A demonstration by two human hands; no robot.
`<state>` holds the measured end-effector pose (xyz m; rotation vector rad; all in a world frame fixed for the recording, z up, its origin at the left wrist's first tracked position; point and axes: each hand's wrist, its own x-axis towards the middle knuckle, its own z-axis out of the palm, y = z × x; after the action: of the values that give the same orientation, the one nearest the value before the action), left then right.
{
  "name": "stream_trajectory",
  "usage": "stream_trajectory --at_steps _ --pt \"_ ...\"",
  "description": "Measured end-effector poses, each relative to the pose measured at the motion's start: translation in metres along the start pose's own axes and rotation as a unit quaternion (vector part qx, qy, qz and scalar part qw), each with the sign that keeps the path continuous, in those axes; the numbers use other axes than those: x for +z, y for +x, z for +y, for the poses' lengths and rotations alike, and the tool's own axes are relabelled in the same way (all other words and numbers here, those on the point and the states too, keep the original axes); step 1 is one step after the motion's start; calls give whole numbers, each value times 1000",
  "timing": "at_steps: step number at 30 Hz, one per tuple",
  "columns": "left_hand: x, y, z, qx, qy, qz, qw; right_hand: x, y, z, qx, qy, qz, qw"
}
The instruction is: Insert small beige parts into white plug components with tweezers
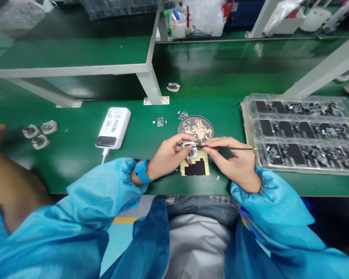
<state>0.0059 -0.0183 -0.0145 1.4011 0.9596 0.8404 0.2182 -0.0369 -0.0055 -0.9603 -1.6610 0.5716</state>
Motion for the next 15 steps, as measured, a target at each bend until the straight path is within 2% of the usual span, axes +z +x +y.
stream_trajectory --at_steps 8,15 --pt "1 0 0 -1 3 -4 1000 0 2 -2 -14 -14 -7 1000" --pt "-2 -2 -4 6 23 -16 1000 -3 9 -12 -124 -96 -95 983"
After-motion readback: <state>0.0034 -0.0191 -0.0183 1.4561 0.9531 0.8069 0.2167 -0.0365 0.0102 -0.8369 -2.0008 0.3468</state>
